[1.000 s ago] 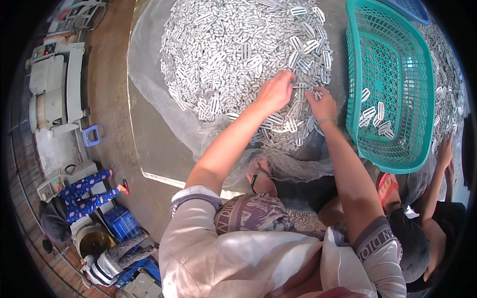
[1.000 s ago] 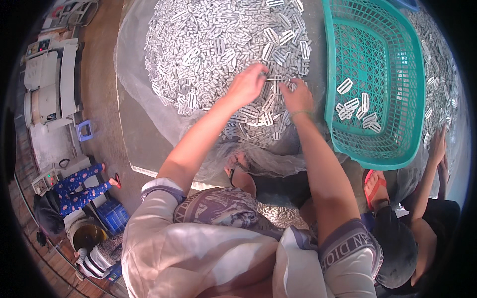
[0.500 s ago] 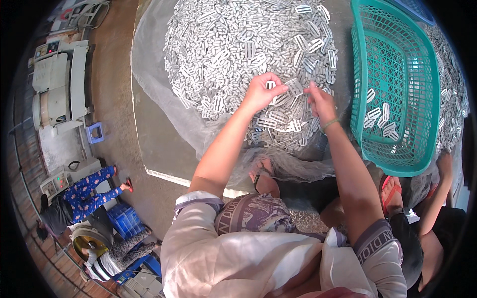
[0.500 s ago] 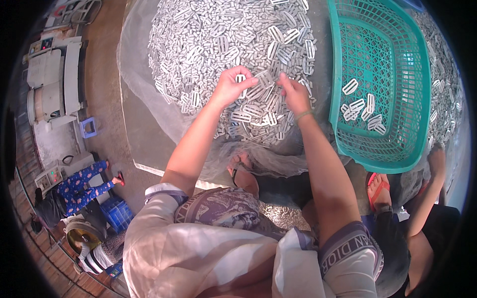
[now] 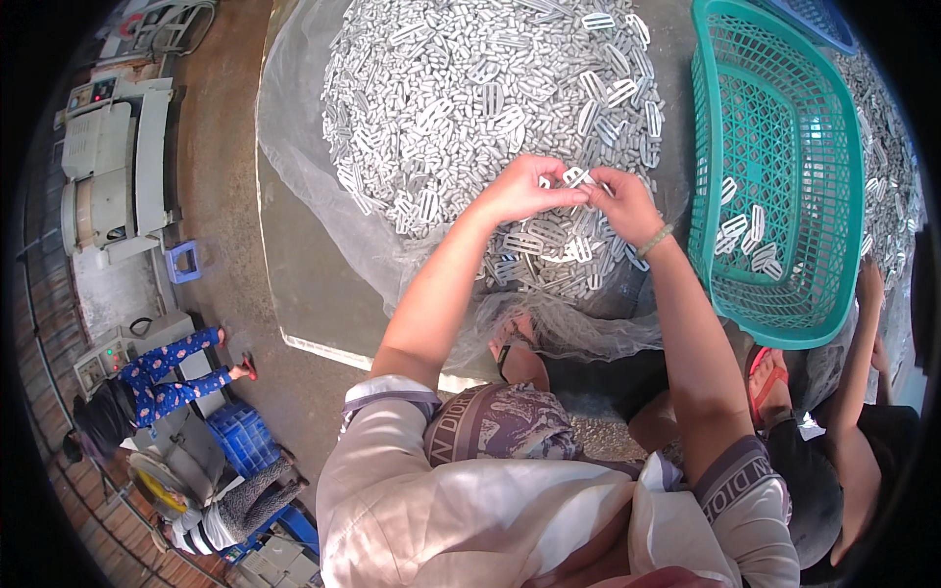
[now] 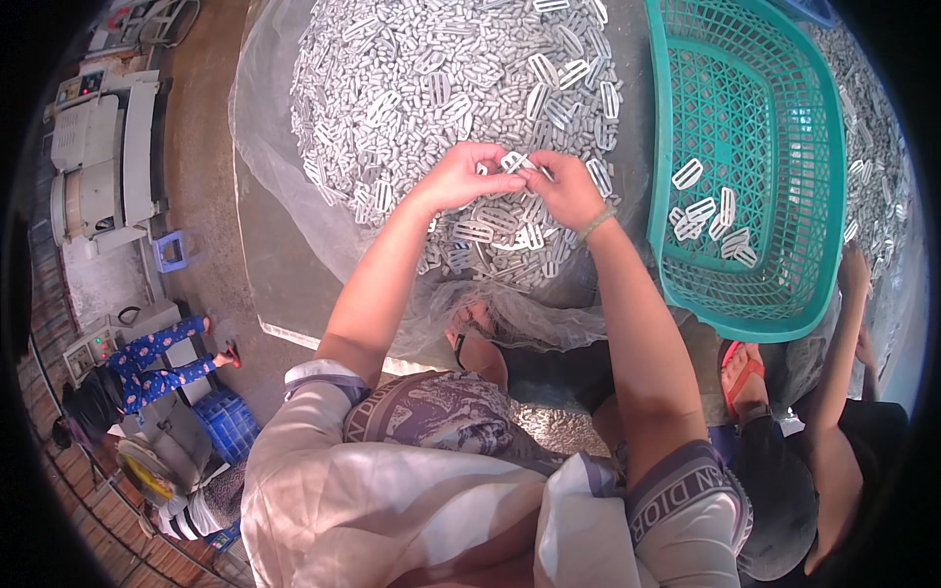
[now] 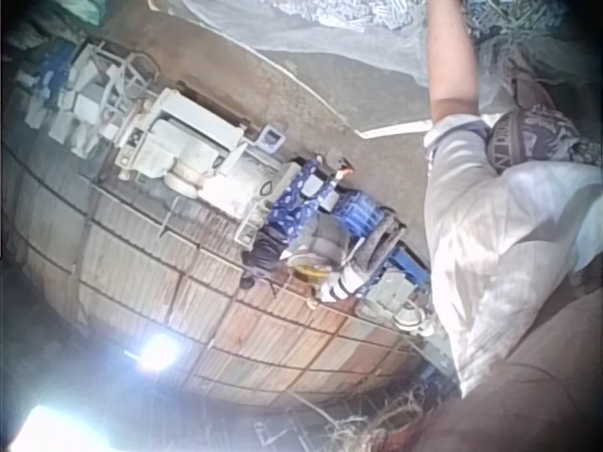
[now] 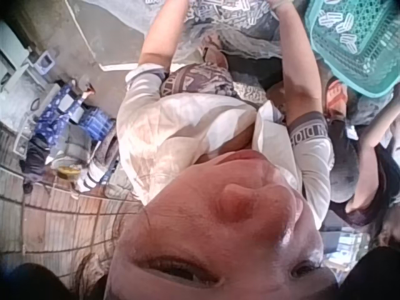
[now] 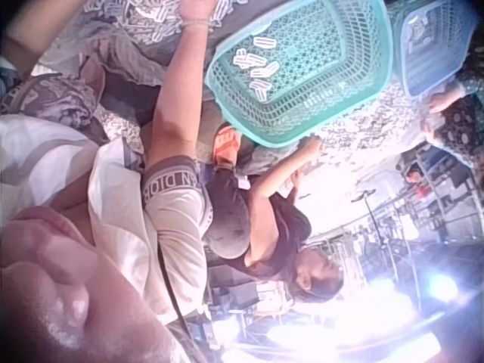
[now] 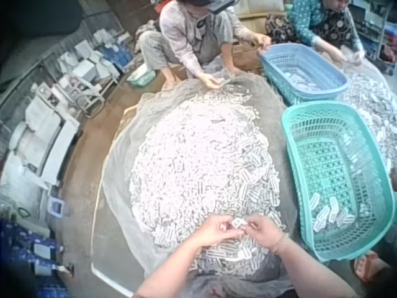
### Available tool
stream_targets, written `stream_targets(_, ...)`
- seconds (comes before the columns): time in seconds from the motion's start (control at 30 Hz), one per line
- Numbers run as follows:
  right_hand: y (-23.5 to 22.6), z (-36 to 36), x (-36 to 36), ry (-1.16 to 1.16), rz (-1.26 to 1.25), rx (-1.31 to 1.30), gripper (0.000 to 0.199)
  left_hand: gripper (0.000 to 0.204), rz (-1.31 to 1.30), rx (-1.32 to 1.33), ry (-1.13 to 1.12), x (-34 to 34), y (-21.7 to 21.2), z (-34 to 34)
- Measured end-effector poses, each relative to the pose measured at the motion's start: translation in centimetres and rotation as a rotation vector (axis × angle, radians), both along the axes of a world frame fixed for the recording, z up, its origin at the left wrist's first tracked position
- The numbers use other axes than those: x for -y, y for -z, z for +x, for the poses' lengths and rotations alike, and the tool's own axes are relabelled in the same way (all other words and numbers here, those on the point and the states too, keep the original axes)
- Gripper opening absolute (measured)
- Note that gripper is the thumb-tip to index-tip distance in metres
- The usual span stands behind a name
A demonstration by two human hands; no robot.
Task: The person sits on the floor and sorts small, silver-colored metal parts from a large pile on a plastic sheet into a green basket. They pick up handfuls of parts, separate them, and place the selected pieces into the basket.
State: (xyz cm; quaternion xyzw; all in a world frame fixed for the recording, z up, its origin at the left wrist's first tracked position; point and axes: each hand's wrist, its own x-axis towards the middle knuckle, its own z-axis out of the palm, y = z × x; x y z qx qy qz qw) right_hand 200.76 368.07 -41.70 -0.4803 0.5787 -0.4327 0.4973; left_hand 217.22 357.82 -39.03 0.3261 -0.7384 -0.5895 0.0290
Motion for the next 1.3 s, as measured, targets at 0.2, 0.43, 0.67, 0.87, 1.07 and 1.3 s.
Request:
stream_targets(0.2,-0.8,0.3,0.3,-0.059,-0.131,-0.156,0.018,0.027,-0.011,-0.07,-0.006,0.4,0.4,1.4)
stream_targets(0.43,-2.8,1.5,1.3,-0.128,0.055,-0.128,0.02,0.028,0.076,-0.007,-0.029,-0.1,-0.3,3.2)
stream_targets(0.67,-3.4,0.8,0.5,-0.046,-0.065,-0.171,0.021,0.028,-0.085,-0.075,0.016,-0.7,-1.3,0.4)
stream_targets(0.87,-6.2,0.7,0.4,-0.024,0.202,0.03,0.027,0.024,0.098,-0.115,-0.096,-2.0,-2.5,-0.6)
stream_targets(1.07,-7.6,0.7,0.5,-0.101,0.282,0.289,0.021,0.021,0.319,-0.261,-0.12,-2.3,-3.8,0.3)
stream_targets(1.3,-10.4,0.7,1.4,-0.254,0.212,0.212,0.015,0.019,0.101,-0.239,-0.001,-0.8,-6.6,1.6)
